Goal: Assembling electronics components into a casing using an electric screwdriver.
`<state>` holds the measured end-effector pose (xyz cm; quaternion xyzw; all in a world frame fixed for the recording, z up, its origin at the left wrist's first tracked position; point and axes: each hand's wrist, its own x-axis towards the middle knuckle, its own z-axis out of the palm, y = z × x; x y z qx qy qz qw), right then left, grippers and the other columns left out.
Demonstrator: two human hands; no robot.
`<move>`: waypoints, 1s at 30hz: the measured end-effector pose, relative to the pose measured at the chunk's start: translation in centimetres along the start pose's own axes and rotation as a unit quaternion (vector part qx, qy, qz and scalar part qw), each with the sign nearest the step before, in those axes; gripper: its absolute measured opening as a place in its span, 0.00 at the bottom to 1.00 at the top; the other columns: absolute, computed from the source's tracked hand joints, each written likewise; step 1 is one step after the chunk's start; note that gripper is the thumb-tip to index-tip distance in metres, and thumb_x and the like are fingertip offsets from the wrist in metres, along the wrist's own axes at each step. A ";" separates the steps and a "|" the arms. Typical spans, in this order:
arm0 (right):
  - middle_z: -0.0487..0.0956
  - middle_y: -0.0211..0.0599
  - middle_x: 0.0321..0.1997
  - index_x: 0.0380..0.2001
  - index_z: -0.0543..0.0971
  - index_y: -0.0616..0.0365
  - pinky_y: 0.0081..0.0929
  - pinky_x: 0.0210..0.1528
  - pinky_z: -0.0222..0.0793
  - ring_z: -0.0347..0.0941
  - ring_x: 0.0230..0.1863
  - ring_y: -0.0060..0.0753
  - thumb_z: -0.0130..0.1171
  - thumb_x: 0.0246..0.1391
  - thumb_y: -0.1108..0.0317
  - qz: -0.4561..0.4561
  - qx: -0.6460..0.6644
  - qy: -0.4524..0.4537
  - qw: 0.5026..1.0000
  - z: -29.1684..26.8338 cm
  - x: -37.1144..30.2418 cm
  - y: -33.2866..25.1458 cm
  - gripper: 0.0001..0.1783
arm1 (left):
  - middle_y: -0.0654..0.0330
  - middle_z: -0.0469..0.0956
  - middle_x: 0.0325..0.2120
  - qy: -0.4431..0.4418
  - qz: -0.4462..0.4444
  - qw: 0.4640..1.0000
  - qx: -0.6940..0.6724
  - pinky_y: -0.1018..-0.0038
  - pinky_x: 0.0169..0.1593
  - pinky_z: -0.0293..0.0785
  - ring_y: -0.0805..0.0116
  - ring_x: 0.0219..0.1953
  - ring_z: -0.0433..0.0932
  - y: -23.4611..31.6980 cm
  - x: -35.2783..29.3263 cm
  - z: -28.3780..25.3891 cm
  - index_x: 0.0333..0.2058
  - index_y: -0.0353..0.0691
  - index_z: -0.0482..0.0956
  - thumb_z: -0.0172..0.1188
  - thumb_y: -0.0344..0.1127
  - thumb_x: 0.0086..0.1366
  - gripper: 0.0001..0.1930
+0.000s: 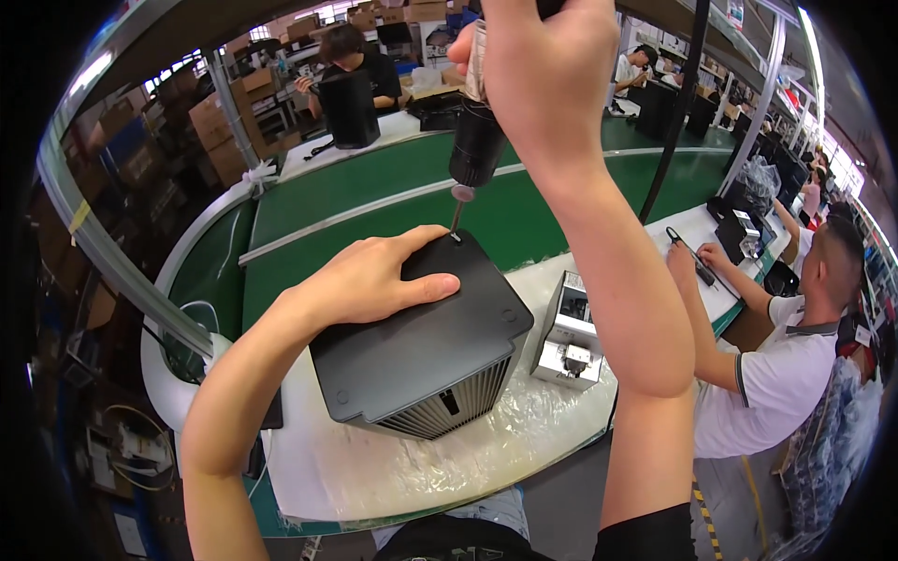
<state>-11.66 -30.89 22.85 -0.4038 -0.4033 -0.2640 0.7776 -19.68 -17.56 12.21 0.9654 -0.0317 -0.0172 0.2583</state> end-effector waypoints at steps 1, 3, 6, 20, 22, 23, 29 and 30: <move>0.73 0.35 0.26 0.38 0.66 0.61 0.17 0.14 0.64 0.69 0.14 0.19 0.52 0.61 0.59 -0.001 0.000 -0.001 1.000 -0.1 -0.1 0.0 0.15 | 0.46 0.79 0.41 0.001 0.000 1.000 -0.001 0.63 0.50 0.72 0.52 0.43 0.79 0.0 0.0 0.0 0.60 0.41 0.64 0.55 0.63 0.58 0.39; 0.73 0.35 0.26 0.38 0.66 0.60 0.17 0.14 0.64 0.69 0.14 0.19 0.52 0.61 0.59 -0.006 -0.010 -0.013 1.000 -0.2 -0.2 -0.1 0.15 | 0.46 0.79 0.41 -0.003 0.002 1.000 0.001 0.63 0.49 0.73 0.53 0.43 0.79 0.0 0.0 -0.1 0.59 0.41 0.64 0.55 0.63 0.58 0.38; 0.73 0.34 0.27 0.38 0.66 0.60 0.16 0.14 0.64 0.69 0.14 0.20 0.52 0.62 0.59 -0.018 -0.011 -0.010 1.000 0.0 -0.2 -0.3 0.15 | 0.46 0.79 0.41 -0.004 -0.002 1.000 0.000 0.63 0.49 0.73 0.53 0.43 0.79 0.1 -0.1 -0.2 0.59 0.40 0.65 0.55 0.63 0.58 0.38; 0.73 0.34 0.26 0.37 0.66 0.59 0.16 0.13 0.63 0.68 0.13 0.19 0.51 0.62 0.59 -0.011 -0.041 0.014 0.999 -0.5 -0.1 -0.2 0.14 | 0.46 0.79 0.39 0.000 0.001 1.000 0.004 0.63 0.49 0.72 0.52 0.42 0.79 0.1 -0.2 -0.3 0.59 0.39 0.65 0.55 0.62 0.58 0.38; 0.72 0.35 0.26 0.38 0.66 0.60 0.16 0.13 0.63 0.68 0.13 0.19 0.51 0.62 0.59 -0.007 -0.043 0.023 0.999 -0.3 -0.1 -0.3 0.14 | 0.46 0.79 0.39 -0.001 0.001 1.000 0.003 0.63 0.49 0.72 0.52 0.42 0.79 0.1 -0.2 -0.3 0.59 0.39 0.65 0.55 0.62 0.58 0.38; 0.72 0.35 0.26 0.38 0.66 0.60 0.16 0.13 0.63 0.68 0.13 0.19 0.51 0.62 0.59 -0.007 -0.043 0.024 0.999 -0.2 -0.2 -0.3 0.14 | 0.46 0.79 0.39 -0.002 0.001 1.000 0.002 0.63 0.49 0.72 0.52 0.42 0.79 0.1 -0.3 -0.3 0.59 0.39 0.65 0.54 0.62 0.58 0.38; 0.72 0.35 0.25 0.40 0.64 0.62 0.16 0.12 0.63 0.67 0.12 0.20 0.53 0.61 0.60 0.001 -0.025 -0.025 0.999 0.0 -0.1 0.5 0.16 | 0.45 0.79 0.40 0.002 0.002 1.000 0.004 0.64 0.50 0.72 0.52 0.44 0.78 0.2 -0.3 -0.2 0.59 0.37 0.64 0.54 0.62 0.59 0.39; 0.72 0.35 0.25 0.40 0.64 0.62 0.16 0.12 0.62 0.67 0.12 0.19 0.53 0.61 0.60 0.007 -0.023 -0.029 0.999 0.1 0.0 0.8 0.16 | 0.45 0.78 0.40 -0.004 0.000 1.000 0.001 0.64 0.50 0.72 0.52 0.44 0.78 0.3 -0.3 -0.3 0.59 0.37 0.64 0.54 0.62 0.59 0.39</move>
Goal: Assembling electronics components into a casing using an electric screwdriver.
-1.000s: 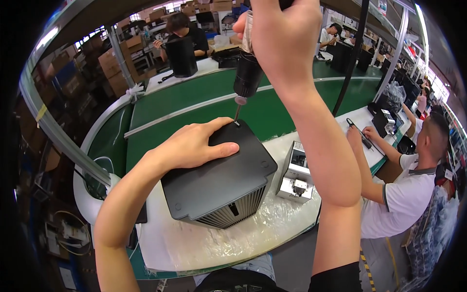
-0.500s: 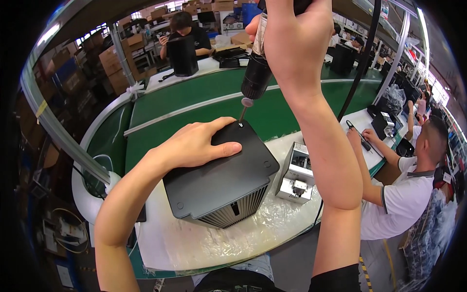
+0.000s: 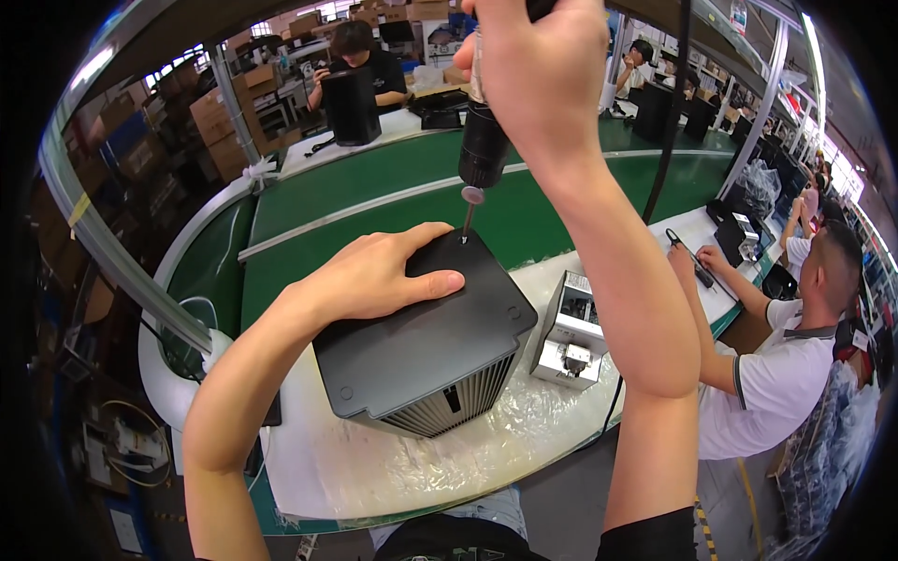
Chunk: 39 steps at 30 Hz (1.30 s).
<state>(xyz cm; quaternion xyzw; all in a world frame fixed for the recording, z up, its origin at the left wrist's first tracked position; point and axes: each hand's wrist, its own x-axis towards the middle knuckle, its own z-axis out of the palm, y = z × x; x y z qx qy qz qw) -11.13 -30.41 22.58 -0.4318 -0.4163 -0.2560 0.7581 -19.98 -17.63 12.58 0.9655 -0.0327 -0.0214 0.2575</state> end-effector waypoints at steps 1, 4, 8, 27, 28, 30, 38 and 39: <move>0.72 0.35 0.24 0.40 0.64 0.62 0.16 0.12 0.62 0.67 0.12 0.19 0.53 0.61 0.60 0.006 0.002 -0.004 1.000 0.1 0.0 0.1 0.17 | 0.45 0.78 0.40 -0.002 0.000 1.000 -0.001 0.64 0.50 0.72 0.52 0.44 0.78 0.0 0.1 0.1 0.59 0.37 0.64 0.54 0.62 0.59 0.39; 0.72 0.34 0.24 0.39 0.65 0.62 0.16 0.11 0.61 0.67 0.12 0.18 0.54 0.61 0.60 0.014 -0.012 -0.015 1.000 0.7 -0.2 0.1 0.16 | 0.44 0.78 0.40 0.007 0.001 1.000 0.007 0.63 0.50 0.71 0.51 0.44 0.78 -0.3 0.0 0.1 0.59 0.36 0.64 0.54 0.62 0.59 0.39; 0.72 0.32 0.24 0.40 0.66 0.63 0.15 0.11 0.60 0.67 0.12 0.17 0.55 0.60 0.62 0.015 -0.024 -0.041 0.999 0.9 -0.2 0.4 0.15 | 0.43 0.78 0.41 0.012 0.015 1.000 0.012 0.63 0.51 0.71 0.50 0.44 0.78 -0.2 0.0 0.1 0.59 0.35 0.64 0.54 0.62 0.59 0.40; 0.73 0.33 0.24 0.37 0.67 0.61 0.18 0.12 0.62 0.68 0.14 0.18 0.55 0.60 0.60 0.062 0.007 -0.037 0.997 0.7 -0.1 -0.8 0.15 | 0.42 0.77 0.43 0.050 0.041 0.997 0.051 0.63 0.53 0.70 0.49 0.47 0.76 -0.9 -1.0 0.3 0.58 0.36 0.67 0.52 0.63 0.60 0.38; 0.73 0.34 0.26 0.37 0.67 0.60 0.19 0.12 0.63 0.68 0.14 0.20 0.55 0.60 0.59 0.009 -0.077 0.004 0.997 -0.4 -0.4 -2.3 0.15 | 0.42 0.77 0.44 0.057 0.053 0.996 0.040 0.64 0.53 0.69 0.48 0.48 0.75 -1.6 -1.2 0.2 0.55 0.35 0.70 0.50 0.62 0.62 0.35; 0.78 0.37 0.26 0.35 0.71 0.66 0.21 0.21 0.72 0.75 0.19 0.26 0.51 0.60 0.58 -0.100 -0.121 0.046 0.986 -6.6 0.4 -1.2 0.17 | 0.47 0.79 0.41 0.055 0.002 0.995 -0.078 0.69 0.51 0.70 0.56 0.42 0.77 -3.6 -2.2 -0.8 0.49 0.32 0.75 0.41 0.61 0.67 0.34; 0.74 0.36 0.29 0.43 0.65 0.63 0.18 0.23 0.64 0.68 0.19 0.22 0.52 0.60 0.65 0.087 -0.265 0.105 0.955 -20.1 -14.5 -0.3 0.14 | 0.52 0.70 0.52 0.324 -0.073 0.822 -0.462 0.71 0.54 0.67 0.64 0.49 0.71 -22.9 -7.6 18.4 0.59 0.33 0.63 0.37 0.45 0.72 0.24; 0.74 0.37 0.30 0.42 0.63 0.63 0.19 0.23 0.65 0.68 0.19 0.22 0.51 0.61 0.65 0.078 -0.269 0.111 0.953 -20.0 -15.9 1.0 0.14 | 0.52 0.70 0.52 0.305 -0.079 0.824 -0.472 0.71 0.54 0.67 0.64 0.49 0.71 -22.8 -8.3 18.4 0.59 0.33 0.63 0.37 0.45 0.72 0.24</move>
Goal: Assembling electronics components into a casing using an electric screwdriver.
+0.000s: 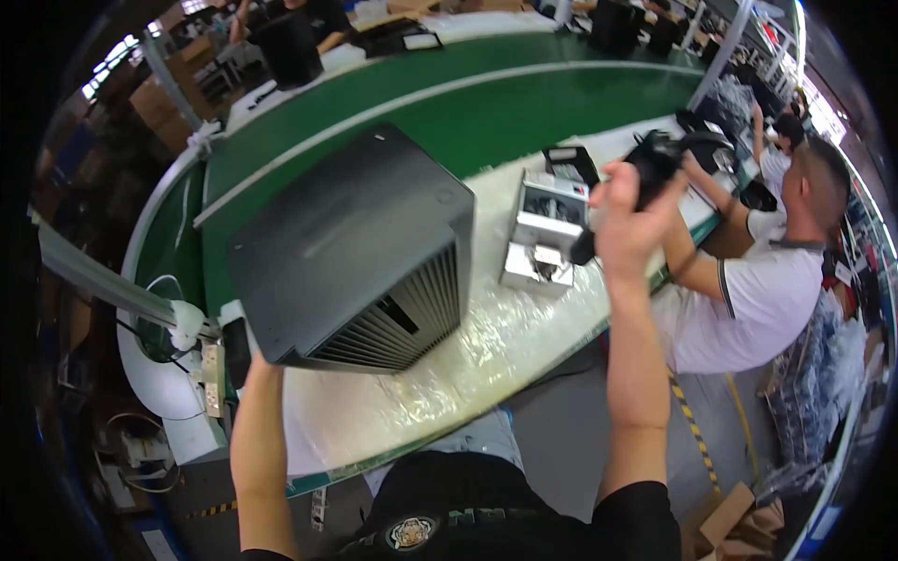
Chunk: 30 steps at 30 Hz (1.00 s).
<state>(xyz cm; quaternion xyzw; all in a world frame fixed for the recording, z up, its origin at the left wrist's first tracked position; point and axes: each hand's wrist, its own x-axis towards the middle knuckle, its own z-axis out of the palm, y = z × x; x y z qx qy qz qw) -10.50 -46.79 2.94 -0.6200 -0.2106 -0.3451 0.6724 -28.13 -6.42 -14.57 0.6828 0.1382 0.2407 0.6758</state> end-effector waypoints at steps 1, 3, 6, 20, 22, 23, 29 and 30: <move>0.74 0.38 0.31 0.42 0.62 0.62 0.19 0.23 0.65 0.69 0.19 0.23 0.50 0.61 0.66 0.001 0.001 -0.009 1.000 0.0 -1.2 2.4 0.13 | 0.52 0.70 0.52 -0.033 0.053 0.983 0.174 0.70 0.54 0.67 0.65 0.50 0.70 2.3 -1.0 -0.7 0.58 0.31 0.64 0.38 0.45 0.72 0.25; 0.74 0.40 0.34 0.43 0.60 0.62 0.21 0.25 0.68 0.70 0.21 0.24 0.50 0.60 0.68 0.012 0.002 -0.006 1.000 0.1 -2.6 3.4 0.14 | 0.51 0.72 0.51 0.012 0.117 0.956 0.269 0.70 0.54 0.66 0.65 0.50 0.71 6.4 -1.3 0.6 0.55 0.30 0.67 0.39 0.47 0.72 0.25; 0.74 0.41 0.36 0.44 0.59 0.62 0.21 0.26 0.69 0.71 0.22 0.25 0.50 0.59 0.69 -0.028 -0.002 0.005 1.000 -1.5 -2.7 5.6 0.15 | 0.57 0.77 0.40 0.164 0.022 0.986 0.008 0.78 0.46 0.71 0.69 0.42 0.76 12.3 1.0 6.3 0.48 0.33 0.74 0.46 0.48 0.70 0.22; 0.75 0.44 0.38 0.52 0.60 0.64 0.22 0.22 0.68 0.70 0.19 0.28 0.46 0.61 0.67 0.003 0.042 -0.056 0.998 1.4 -3.2 -0.1 0.18 | 0.36 0.74 0.44 -0.216 -0.036 0.869 0.444 0.59 0.55 0.66 0.40 0.49 0.73 9.7 7.4 10.6 0.42 0.27 0.77 0.38 0.48 0.69 0.27; 0.75 0.47 0.38 0.57 0.58 0.65 0.23 0.21 0.68 0.70 0.19 0.30 0.44 0.62 0.64 -0.027 0.101 -0.074 0.992 3.6 -2.2 -2.3 0.23 | 0.38 0.76 0.43 -0.215 -0.040 0.893 0.394 0.60 0.54 0.67 0.42 0.47 0.74 10.5 5.5 8.5 0.42 0.27 0.77 0.41 0.46 0.68 0.25; 0.75 0.48 0.38 0.58 0.57 0.66 0.23 0.21 0.68 0.70 0.19 0.30 0.44 0.62 0.63 -0.027 0.126 -0.085 0.988 4.8 -1.8 -3.6 0.25 | 0.39 0.76 0.42 -0.217 -0.037 0.883 0.416 0.61 0.54 0.68 0.43 0.47 0.75 11.5 4.7 7.3 0.42 0.28 0.77 0.43 0.46 0.67 0.24; 0.77 0.49 0.36 0.57 0.58 0.66 0.22 0.20 0.68 0.71 0.18 0.30 0.46 0.63 0.59 -0.024 0.278 -0.143 0.950 14.1 -1.7 -8.5 0.27 | 0.44 0.77 0.42 -0.168 0.044 0.862 0.477 0.61 0.49 0.71 0.48 0.44 0.77 12.8 -2.0 3.7 0.48 0.33 0.74 0.56 0.50 0.61 0.26; 0.76 0.50 0.37 0.58 0.57 0.67 0.24 0.21 0.69 0.71 0.18 0.31 0.45 0.63 0.58 -0.025 0.271 -0.156 0.949 15.8 -2.2 -8.8 0.28 | 0.44 0.77 0.42 -0.130 0.096 0.859 0.486 0.61 0.48 0.72 0.48 0.43 0.77 12.2 -2.7 3.9 0.48 0.33 0.73 0.57 0.50 0.61 0.26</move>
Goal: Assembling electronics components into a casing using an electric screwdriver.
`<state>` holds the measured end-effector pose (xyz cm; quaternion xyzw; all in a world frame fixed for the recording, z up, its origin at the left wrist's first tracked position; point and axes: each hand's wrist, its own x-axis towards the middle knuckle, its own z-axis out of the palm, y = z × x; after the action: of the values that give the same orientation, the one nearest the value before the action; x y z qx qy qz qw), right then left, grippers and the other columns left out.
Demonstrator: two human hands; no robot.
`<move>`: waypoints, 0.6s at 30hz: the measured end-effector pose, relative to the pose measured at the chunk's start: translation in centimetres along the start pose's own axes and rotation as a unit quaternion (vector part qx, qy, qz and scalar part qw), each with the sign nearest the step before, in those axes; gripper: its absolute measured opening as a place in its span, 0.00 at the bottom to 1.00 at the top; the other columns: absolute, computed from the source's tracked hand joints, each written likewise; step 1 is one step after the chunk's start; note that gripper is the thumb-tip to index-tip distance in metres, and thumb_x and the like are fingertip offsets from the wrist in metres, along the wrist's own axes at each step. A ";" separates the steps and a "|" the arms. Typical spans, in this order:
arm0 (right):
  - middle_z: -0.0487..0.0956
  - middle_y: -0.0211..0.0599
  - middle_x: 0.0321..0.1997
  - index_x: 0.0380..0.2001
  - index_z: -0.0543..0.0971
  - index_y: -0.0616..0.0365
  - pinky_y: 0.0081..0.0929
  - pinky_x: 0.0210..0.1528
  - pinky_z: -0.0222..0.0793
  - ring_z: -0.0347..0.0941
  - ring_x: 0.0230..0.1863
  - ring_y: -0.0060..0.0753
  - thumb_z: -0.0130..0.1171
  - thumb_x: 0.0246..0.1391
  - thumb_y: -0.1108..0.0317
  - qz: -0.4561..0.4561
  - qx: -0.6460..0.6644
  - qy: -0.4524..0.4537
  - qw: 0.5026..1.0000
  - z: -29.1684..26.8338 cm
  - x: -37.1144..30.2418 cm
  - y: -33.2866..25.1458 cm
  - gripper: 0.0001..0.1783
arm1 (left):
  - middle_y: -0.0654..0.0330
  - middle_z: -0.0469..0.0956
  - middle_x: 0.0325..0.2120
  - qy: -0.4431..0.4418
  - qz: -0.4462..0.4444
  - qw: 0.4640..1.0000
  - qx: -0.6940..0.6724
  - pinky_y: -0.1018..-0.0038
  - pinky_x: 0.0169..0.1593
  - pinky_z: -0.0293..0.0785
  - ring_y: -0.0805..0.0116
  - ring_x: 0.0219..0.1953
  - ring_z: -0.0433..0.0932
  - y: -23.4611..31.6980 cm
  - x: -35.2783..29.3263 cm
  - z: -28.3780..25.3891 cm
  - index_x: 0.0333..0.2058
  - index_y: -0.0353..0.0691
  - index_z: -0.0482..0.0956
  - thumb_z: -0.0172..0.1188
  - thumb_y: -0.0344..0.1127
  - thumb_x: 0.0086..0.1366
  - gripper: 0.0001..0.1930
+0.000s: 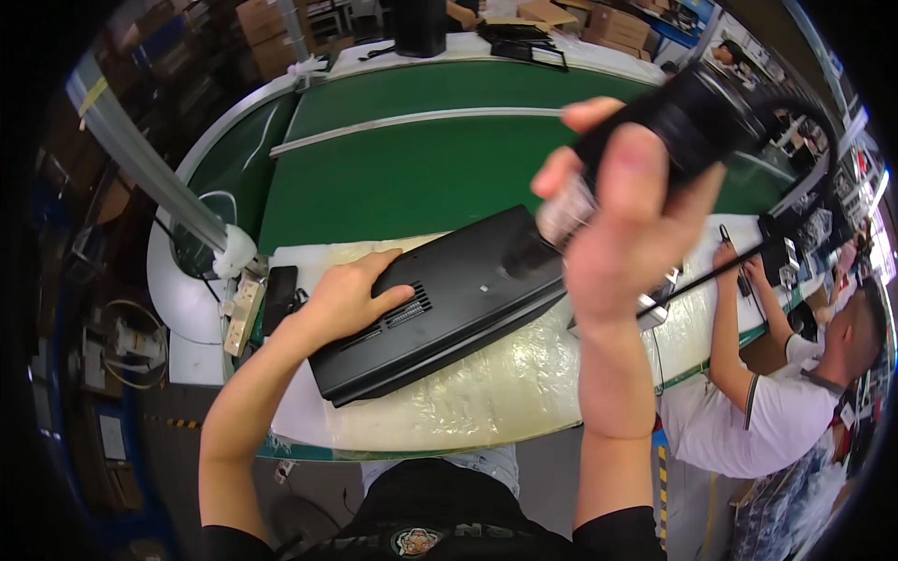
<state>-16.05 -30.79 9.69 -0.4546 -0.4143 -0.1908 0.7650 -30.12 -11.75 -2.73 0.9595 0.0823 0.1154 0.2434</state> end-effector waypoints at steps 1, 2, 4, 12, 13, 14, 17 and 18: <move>0.77 0.49 0.36 0.56 0.58 0.67 0.23 0.20 0.69 0.71 0.18 0.30 0.47 0.62 0.59 0.002 0.013 -0.004 1.000 1.8 0.0 0.7 0.26 | 0.45 0.78 0.41 0.013 -0.001 1.000 -0.004 0.62 0.46 0.73 0.48 0.42 0.77 0.0 -0.3 0.1 0.47 0.33 0.74 0.59 0.50 0.59 0.26; 0.77 0.48 0.35 0.53 0.60 0.66 0.22 0.19 0.68 0.71 0.17 0.30 0.49 0.62 0.60 0.006 0.034 -0.014 0.999 3.4 0.1 1.2 0.24 | 0.45 0.78 0.41 0.017 -0.006 1.000 -0.002 0.62 0.46 0.73 0.48 0.42 0.77 0.0 -0.3 0.1 0.47 0.33 0.74 0.59 0.50 0.59 0.26; 0.77 0.46 0.33 0.47 0.62 0.64 0.21 0.18 0.67 0.71 0.17 0.29 0.49 0.61 0.62 0.003 0.054 -0.031 0.998 6.3 -0.3 2.6 0.19 | 0.46 0.78 0.40 0.022 -0.003 1.000 -0.014 0.62 0.45 0.73 0.48 0.40 0.77 -0.4 -0.4 0.3 0.47 0.33 0.74 0.60 0.50 0.58 0.26; 0.77 0.44 0.32 0.42 0.62 0.63 0.22 0.20 0.69 0.70 0.17 0.26 0.51 0.59 0.69 -0.016 0.048 -0.101 0.994 9.6 -0.9 4.9 0.13 | 0.47 0.79 0.40 0.041 0.002 0.999 -0.025 0.63 0.44 0.74 0.49 0.39 0.78 -1.1 -0.4 0.9 0.47 0.34 0.75 0.63 0.49 0.56 0.27; 0.77 0.44 0.32 0.42 0.62 0.63 0.22 0.20 0.69 0.70 0.17 0.26 0.51 0.59 0.69 -0.002 0.046 -0.100 0.994 9.7 -1.0 5.1 0.13 | 0.47 0.79 0.39 0.033 0.000 0.999 -0.030 0.63 0.43 0.74 0.49 0.38 0.78 -1.0 -0.5 0.7 0.47 0.34 0.75 0.63 0.49 0.56 0.26; 0.77 0.44 0.32 0.42 0.62 0.63 0.22 0.20 0.69 0.70 0.17 0.26 0.51 0.59 0.69 -0.001 0.044 -0.102 0.994 9.8 -1.2 5.4 0.13 | 0.47 0.79 0.39 0.026 -0.001 0.999 -0.034 0.63 0.43 0.74 0.49 0.38 0.78 -1.0 -0.5 0.6 0.46 0.34 0.75 0.63 0.49 0.56 0.26; 0.77 0.44 0.32 0.42 0.62 0.63 0.22 0.20 0.68 0.70 0.17 0.26 0.51 0.59 0.70 0.011 0.046 -0.107 0.993 10.0 -1.8 6.4 0.13 | 0.47 0.78 0.39 0.030 0.012 0.999 -0.032 0.62 0.42 0.74 0.49 0.37 0.78 -1.1 -0.4 0.6 0.46 0.33 0.75 0.62 0.48 0.57 0.25; 0.77 0.44 0.32 0.42 0.62 0.63 0.21 0.20 0.68 0.70 0.17 0.25 0.51 0.59 0.70 0.010 0.046 -0.118 0.992 10.0 -2.0 6.7 0.13 | 0.47 0.78 0.39 0.029 0.011 0.999 -0.035 0.62 0.42 0.74 0.49 0.37 0.78 -1.1 -0.4 0.5 0.46 0.33 0.75 0.62 0.48 0.57 0.25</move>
<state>-17.38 -18.96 6.92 -0.4425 -0.5059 -0.1091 0.7324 -30.48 -11.08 -3.81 0.9477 0.0742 0.1484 0.2728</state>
